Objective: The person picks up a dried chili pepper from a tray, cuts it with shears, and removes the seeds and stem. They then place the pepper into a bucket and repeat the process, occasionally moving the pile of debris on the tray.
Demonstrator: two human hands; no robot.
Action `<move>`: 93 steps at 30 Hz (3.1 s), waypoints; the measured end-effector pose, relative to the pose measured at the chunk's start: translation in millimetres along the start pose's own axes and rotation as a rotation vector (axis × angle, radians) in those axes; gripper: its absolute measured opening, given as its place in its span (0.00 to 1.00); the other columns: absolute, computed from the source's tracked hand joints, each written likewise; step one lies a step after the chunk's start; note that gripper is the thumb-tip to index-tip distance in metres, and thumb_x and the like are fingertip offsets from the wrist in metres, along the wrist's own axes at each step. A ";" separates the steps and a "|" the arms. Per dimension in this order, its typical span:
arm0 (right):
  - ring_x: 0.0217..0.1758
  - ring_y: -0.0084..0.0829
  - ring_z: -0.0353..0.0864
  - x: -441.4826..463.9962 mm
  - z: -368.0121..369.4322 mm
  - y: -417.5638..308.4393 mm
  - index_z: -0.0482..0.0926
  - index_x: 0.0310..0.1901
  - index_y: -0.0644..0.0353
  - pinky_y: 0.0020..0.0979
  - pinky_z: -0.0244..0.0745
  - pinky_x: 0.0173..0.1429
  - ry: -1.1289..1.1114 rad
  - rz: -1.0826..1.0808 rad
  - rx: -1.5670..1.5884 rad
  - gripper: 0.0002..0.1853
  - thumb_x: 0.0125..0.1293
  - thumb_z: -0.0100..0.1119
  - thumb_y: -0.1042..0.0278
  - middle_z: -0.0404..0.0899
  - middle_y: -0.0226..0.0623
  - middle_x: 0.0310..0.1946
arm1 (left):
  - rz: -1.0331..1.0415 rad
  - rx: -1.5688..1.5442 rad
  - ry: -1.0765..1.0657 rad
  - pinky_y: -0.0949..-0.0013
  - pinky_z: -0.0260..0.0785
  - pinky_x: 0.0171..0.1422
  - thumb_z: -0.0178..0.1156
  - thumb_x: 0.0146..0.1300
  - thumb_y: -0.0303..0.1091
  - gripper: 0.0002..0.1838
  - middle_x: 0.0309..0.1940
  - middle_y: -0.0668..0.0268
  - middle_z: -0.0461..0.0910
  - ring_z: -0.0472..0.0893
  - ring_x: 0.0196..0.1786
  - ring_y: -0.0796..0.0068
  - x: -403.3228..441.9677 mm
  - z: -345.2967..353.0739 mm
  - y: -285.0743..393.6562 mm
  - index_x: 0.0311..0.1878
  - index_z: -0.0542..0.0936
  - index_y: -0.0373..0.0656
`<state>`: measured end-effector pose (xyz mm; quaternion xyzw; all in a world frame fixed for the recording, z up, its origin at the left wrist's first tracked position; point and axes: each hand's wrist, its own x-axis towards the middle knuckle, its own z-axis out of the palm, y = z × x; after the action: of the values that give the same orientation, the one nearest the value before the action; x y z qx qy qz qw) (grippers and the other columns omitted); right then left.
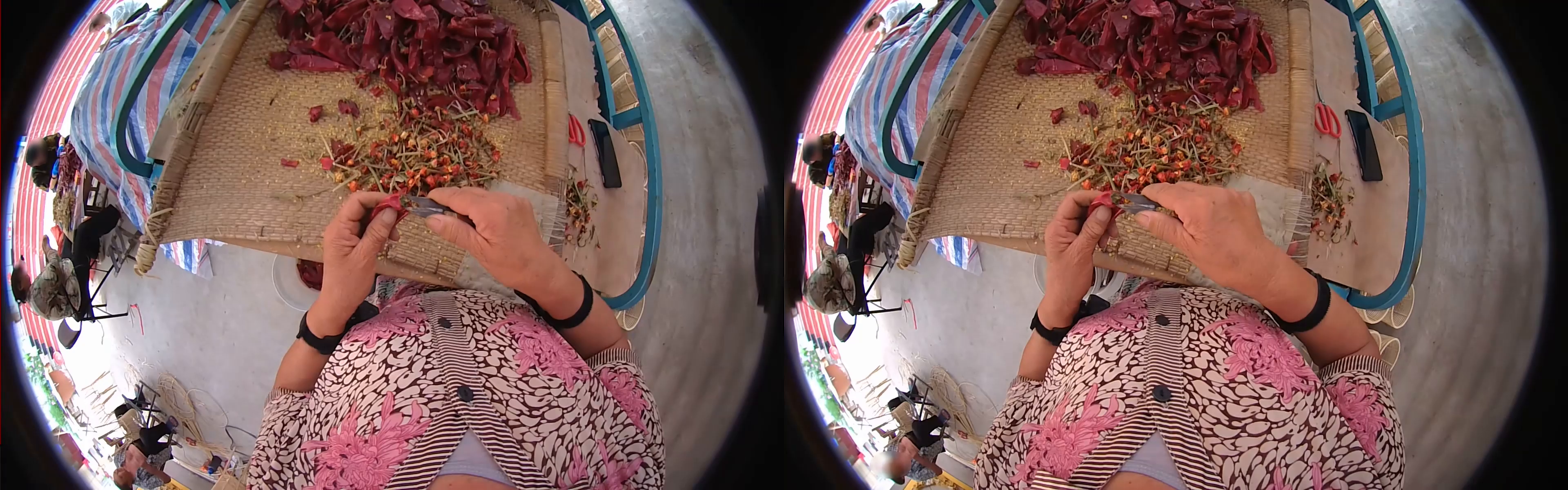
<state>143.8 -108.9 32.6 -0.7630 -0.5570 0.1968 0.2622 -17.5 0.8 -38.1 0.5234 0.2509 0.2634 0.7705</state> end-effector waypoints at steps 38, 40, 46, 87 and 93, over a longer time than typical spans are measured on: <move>0.11 0.13 0.51 -3.9 29.9 10.3 0.74 0.43 0.57 0.18 0.47 0.14 -0.367 0.662 1.714 0.16 0.77 0.45 0.53 0.60 0.21 0.17 | 0.157 0.055 -0.085 0.80 0.64 0.36 0.57 0.70 0.27 0.05 0.34 0.71 0.75 0.70 0.31 0.85 17.8 -7.4 -8.4 0.46 0.77 0.39; 0.11 0.13 0.51 -12.7 26.4 3.0 0.74 0.44 0.58 0.18 0.48 0.14 -0.363 0.695 1.806 0.17 0.77 0.44 0.52 0.60 0.21 0.17 | 0.199 0.139 -0.087 0.81 0.63 0.36 0.57 0.70 0.28 0.05 0.34 0.71 0.75 0.69 0.31 0.86 11.7 -4.1 -3.3 0.46 0.76 0.39; 0.14 0.13 0.53 -1.7 -14.7 13.4 0.75 0.47 0.58 0.19 0.49 0.18 -0.042 0.392 1.628 0.19 0.76 0.44 0.49 0.60 0.19 0.18 | -0.002 -0.076 -0.061 0.79 0.64 0.37 0.55 0.72 0.31 0.06 0.36 0.70 0.77 0.71 0.33 0.84 -5.5 -24.3 -9.7 0.48 0.74 0.41; 0.35 0.56 0.81 -19.5 4.3 15.4 0.65 0.65 0.54 0.51 0.73 0.39 0.026 0.355 0.041 0.23 0.72 0.47 0.56 0.82 0.53 0.31 | 0.100 0.658 0.192 0.73 0.71 0.34 0.67 0.53 0.31 0.23 0.32 0.63 0.82 0.81 0.32 0.76 275.8 -41.3 17.7 0.55 0.77 0.40; 0.36 0.58 0.80 -19.0 14.4 29.6 0.65 0.64 0.57 0.51 0.72 0.39 0.090 0.257 0.106 0.22 0.72 0.49 0.59 0.81 0.56 0.33 | -0.058 0.147 -0.055 0.79 0.63 0.28 0.63 0.59 0.26 0.24 0.31 0.72 0.79 0.77 0.29 0.84 186.2 -41.5 71.2 0.60 0.73 0.42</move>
<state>151.6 -131.6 3.2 -0.8214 -0.4311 0.2234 0.2993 81.8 175.6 -5.5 0.5780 0.2634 0.2076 0.7439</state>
